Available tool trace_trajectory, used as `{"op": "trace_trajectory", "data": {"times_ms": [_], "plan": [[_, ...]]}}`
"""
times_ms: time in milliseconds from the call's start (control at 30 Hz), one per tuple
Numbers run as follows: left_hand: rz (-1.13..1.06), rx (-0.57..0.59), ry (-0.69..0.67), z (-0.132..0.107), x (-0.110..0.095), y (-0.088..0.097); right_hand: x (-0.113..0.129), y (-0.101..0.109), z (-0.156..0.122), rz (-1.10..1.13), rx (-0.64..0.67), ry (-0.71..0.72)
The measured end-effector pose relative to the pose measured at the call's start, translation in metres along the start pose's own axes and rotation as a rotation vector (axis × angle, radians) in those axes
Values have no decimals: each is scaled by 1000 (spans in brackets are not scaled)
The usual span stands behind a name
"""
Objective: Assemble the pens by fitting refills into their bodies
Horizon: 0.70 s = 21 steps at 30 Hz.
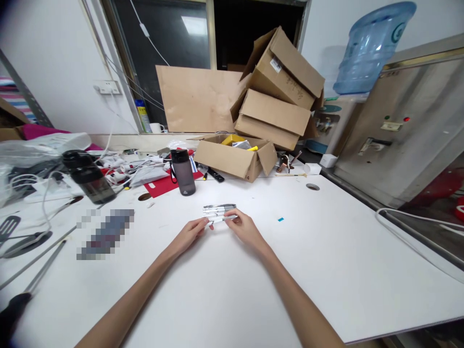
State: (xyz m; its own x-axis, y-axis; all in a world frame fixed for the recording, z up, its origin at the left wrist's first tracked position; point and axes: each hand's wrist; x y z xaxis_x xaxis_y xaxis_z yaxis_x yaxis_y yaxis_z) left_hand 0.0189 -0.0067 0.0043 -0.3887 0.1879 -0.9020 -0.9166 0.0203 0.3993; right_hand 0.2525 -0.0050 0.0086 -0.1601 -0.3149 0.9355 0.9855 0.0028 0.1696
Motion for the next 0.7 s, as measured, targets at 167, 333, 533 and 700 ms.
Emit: {"op": "trace_trajectory", "data": {"times_ms": [167,333,533,700], "plan": [[-26,-5,49,0,2,-1,4,0,-1,10,-59,-22],[-101,21,110,1,3,0,8,4,2,3,-102,130],[-171,30,121,2,6,1,8,7,4,35,-122,135],[-182,18,125,4,9,1,6,14,10,135,-191,1]]}}
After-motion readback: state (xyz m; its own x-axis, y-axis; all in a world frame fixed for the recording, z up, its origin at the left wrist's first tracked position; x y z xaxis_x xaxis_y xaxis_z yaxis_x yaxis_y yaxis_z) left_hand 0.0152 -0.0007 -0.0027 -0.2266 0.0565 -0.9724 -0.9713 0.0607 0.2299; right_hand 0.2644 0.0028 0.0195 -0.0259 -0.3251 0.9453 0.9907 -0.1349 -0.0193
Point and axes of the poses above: each hand's wrist, its own z-axis towards the middle knuckle, its own y-axis out of the back of the hand, x = y × z, and after that the axes turned 13 degrees about -x, right-handed
